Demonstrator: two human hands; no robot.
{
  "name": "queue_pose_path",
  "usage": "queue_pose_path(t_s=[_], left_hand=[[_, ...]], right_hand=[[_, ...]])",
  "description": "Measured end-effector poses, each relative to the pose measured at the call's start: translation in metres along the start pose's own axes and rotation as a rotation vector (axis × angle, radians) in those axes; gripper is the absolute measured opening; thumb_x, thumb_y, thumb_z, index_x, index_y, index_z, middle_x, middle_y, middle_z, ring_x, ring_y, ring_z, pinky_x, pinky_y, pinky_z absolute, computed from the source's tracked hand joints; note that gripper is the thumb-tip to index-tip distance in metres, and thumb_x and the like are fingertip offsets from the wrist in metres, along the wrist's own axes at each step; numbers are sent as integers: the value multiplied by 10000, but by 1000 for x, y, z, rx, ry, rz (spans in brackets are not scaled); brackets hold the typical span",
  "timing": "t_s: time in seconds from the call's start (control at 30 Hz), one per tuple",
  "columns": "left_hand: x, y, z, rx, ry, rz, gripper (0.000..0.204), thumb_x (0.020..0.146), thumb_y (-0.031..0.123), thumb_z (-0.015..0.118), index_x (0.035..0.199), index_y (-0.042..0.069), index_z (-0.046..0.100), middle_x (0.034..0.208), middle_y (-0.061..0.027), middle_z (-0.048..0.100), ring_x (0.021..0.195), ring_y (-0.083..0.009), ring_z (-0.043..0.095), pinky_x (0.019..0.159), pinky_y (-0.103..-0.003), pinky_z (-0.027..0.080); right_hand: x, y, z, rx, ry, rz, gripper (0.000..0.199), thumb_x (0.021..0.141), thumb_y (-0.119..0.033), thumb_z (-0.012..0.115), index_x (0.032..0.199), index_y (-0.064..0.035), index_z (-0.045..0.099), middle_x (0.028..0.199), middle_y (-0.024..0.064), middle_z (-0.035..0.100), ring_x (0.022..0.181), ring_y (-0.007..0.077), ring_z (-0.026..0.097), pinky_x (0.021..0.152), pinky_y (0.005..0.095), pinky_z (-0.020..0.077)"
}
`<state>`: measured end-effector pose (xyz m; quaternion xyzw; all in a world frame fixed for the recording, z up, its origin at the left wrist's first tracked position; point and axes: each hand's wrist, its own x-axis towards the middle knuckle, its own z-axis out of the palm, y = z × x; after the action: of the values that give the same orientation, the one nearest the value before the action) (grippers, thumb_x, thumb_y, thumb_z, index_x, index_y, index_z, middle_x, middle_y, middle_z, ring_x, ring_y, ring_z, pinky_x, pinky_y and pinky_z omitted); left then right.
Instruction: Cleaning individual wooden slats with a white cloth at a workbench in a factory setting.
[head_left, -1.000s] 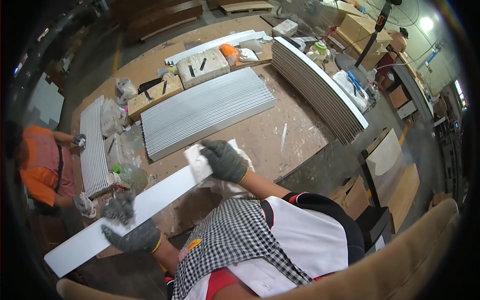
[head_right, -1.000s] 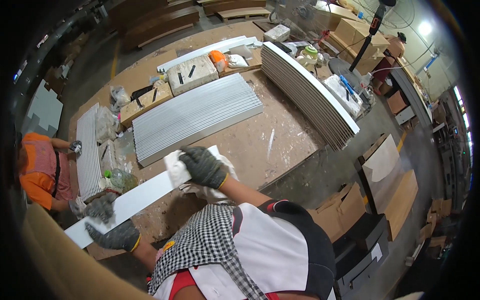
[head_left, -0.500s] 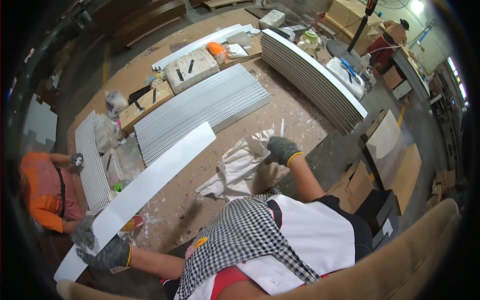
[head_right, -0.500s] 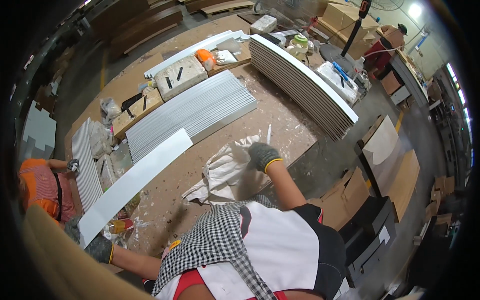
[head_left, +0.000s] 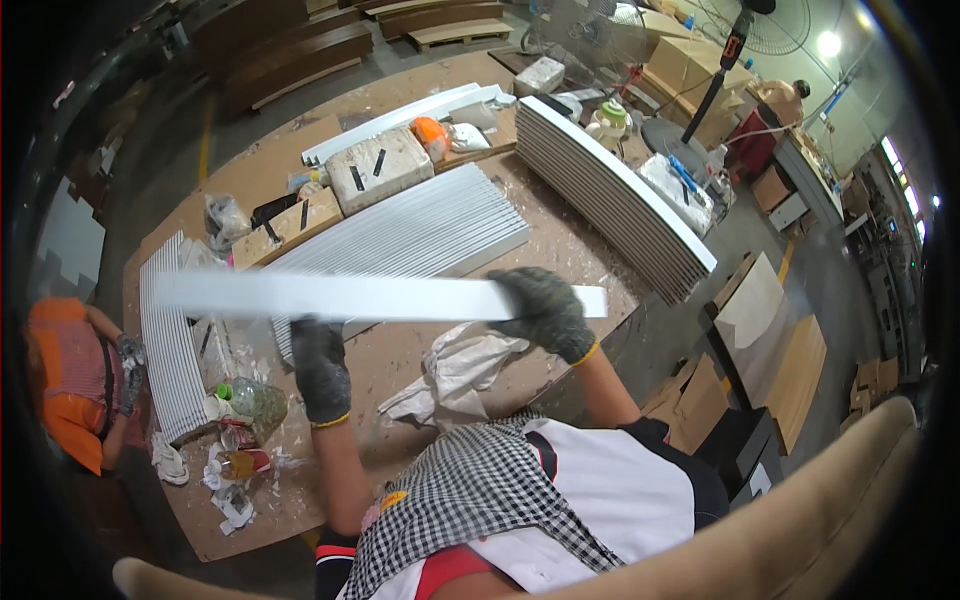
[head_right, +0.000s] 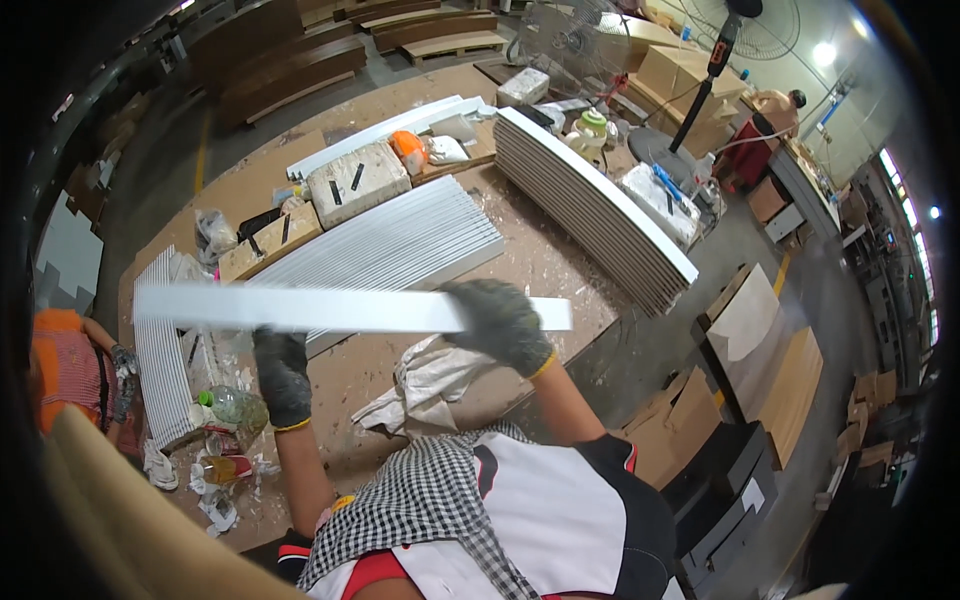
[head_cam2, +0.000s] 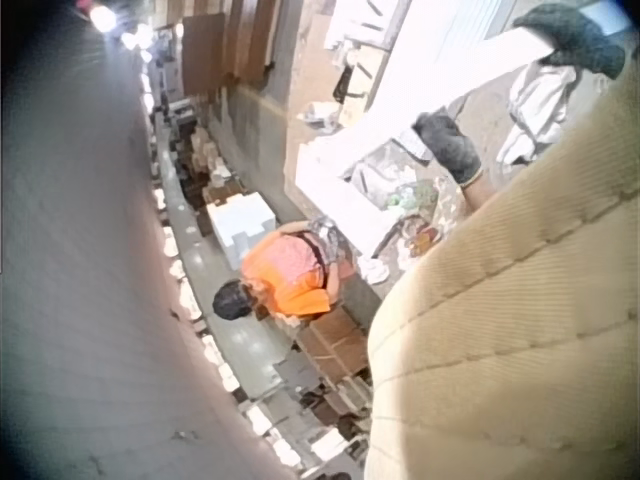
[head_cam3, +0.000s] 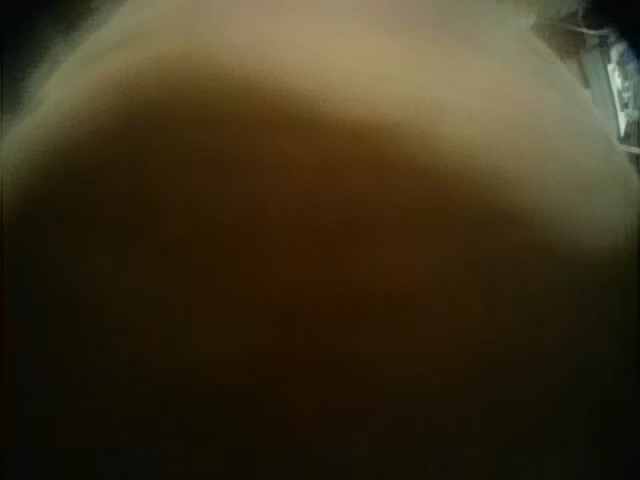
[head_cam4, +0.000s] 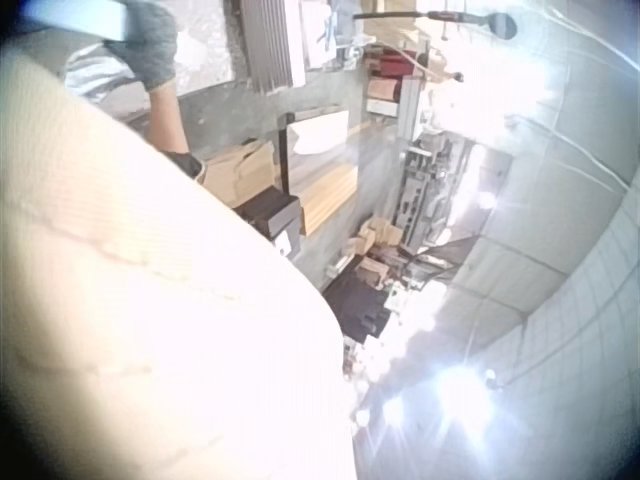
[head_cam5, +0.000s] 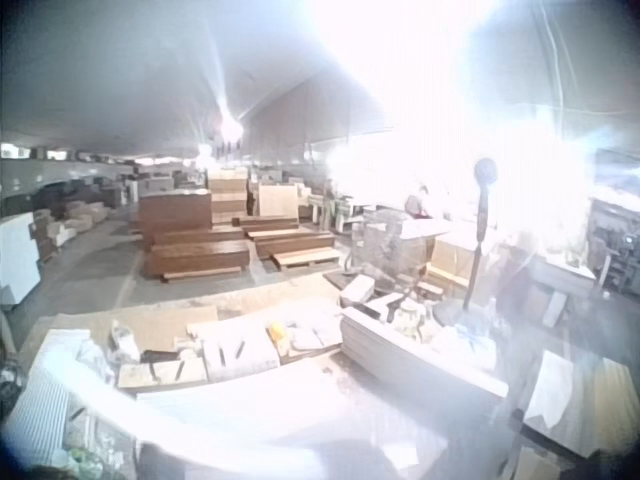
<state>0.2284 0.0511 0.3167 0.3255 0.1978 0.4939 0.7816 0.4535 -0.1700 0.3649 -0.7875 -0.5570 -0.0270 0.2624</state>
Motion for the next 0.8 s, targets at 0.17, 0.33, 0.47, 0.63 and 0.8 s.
queue_pose_path(t_s=[0.17,0.33,0.47,0.63,0.8], left_hand=[[30,-51,-150,1534,-160,578,559,796,144,731,1292,9,509,1333,-188,491,1250,-328,457,1075,-409,362],[19,-54,-211,1965,246,305,853,738,212,769,1441,27,323,1501,-261,252,1382,-420,274,1155,-494,231],[20,-57,-230,1892,224,9,940,752,211,752,1493,17,207,1526,-257,211,1404,-414,235,1181,-419,196],[20,-58,-231,1803,225,78,953,755,166,745,1505,13,178,1498,-262,292,1384,-374,310,1146,-381,278],[30,-57,-236,1748,371,-79,903,768,122,720,1500,5,205,1472,-247,363,1341,-349,399,1126,-362,305]], right_hand=[[-22,111,-32,-431,302,239,647,636,-393,816,1183,-115,611,1057,118,656,977,285,630,858,408,499],[-21,209,-77,-635,261,669,655,682,-439,778,1220,-108,605,1156,142,645,1071,316,604,943,414,463],[-7,245,-110,-596,92,886,658,709,-436,767,1261,-122,594,1268,151,607,1172,329,566,991,414,448],[2,280,-121,-626,7,947,686,695,-467,770,1267,-129,598,1262,141,619,1158,316,585,989,421,457],[-10,333,-118,-361,-5,916,799,649,-515,792,1323,-151,564,1248,164,624,1139,346,593,967,429,462]])
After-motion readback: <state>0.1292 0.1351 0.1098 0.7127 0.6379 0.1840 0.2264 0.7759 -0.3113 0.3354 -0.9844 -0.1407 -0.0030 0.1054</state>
